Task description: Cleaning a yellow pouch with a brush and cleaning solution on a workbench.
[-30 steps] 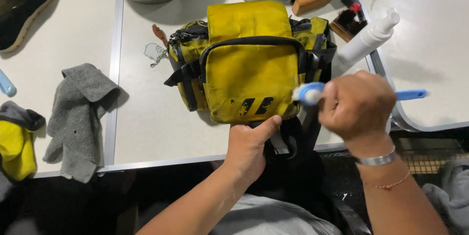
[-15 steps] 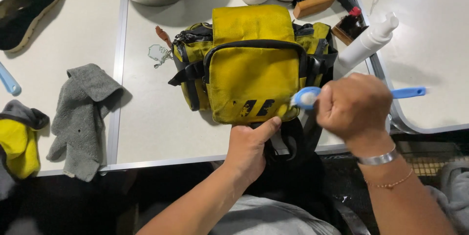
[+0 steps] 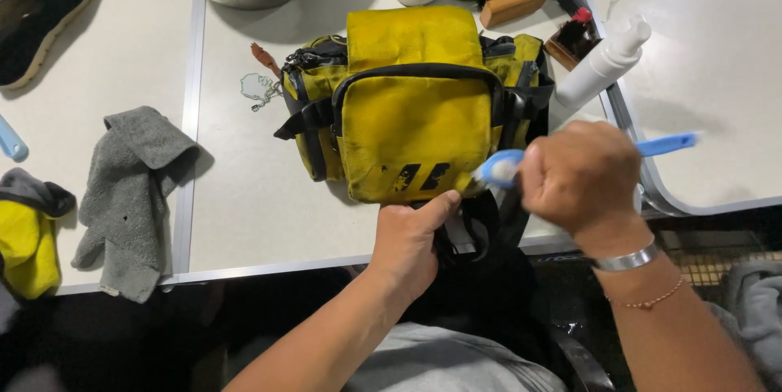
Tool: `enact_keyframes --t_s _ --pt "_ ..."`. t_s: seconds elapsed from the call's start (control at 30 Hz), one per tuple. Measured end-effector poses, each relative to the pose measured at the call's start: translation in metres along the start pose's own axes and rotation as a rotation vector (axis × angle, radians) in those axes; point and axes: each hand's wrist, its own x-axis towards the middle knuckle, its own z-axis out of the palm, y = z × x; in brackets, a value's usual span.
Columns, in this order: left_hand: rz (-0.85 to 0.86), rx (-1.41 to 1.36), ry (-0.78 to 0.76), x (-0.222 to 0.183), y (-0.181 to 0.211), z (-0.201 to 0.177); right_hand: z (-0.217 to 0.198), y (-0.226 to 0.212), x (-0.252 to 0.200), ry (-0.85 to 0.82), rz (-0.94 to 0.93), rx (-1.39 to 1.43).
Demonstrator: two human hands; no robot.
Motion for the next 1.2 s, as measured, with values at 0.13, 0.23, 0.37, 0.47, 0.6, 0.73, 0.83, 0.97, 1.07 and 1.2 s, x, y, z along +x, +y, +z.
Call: enact_keyframes --t_s 0.13,0.23,0.37,0.47,0.6,0.73,0.83,0.97,1.07,1.2 --pt "0.022 -0.049 -0.03 0.01 -0.014 -0.005 -0.011 -0.025 0.011 -0.012 0.036 0.035" --pt "0.001 -0.038 -0.035 0.005 -0.01 -0.006 -0.005 -0.016 0.002 -0.016 -0.016 0.048" --pt "0.004 -0.064 -0.024 0.011 -0.016 -0.007 -0.02 -0.031 0.019 0.002 -0.034 0.066" --pt "-0.005 -0.04 -0.028 -0.002 -0.005 0.0 -0.016 -0.017 0.014 0.004 -0.019 0.065" --pt "-0.018 -0.057 0.003 0.023 -0.028 -0.015 -0.02 -0.047 0.019 0.021 -0.029 0.11" --pt "0.014 -0.029 -0.011 0.009 -0.013 -0.006 0.002 -0.019 -0.001 0.035 0.006 0.091" --pt "0.028 -0.003 -0.008 0.002 -0.004 0.0 -0.005 -0.021 0.009 0.091 0.021 -0.007" --pt "0.001 -0.026 -0.03 0.01 -0.014 -0.008 -0.004 -0.016 0.005 0.044 0.005 0.057" --pt "0.002 -0.029 -0.043 0.02 -0.026 -0.018 -0.004 -0.026 0.005 0.055 0.012 0.016" --pt "0.006 -0.014 -0.05 0.02 -0.021 -0.015 0.004 -0.023 -0.006 0.027 0.01 0.077"
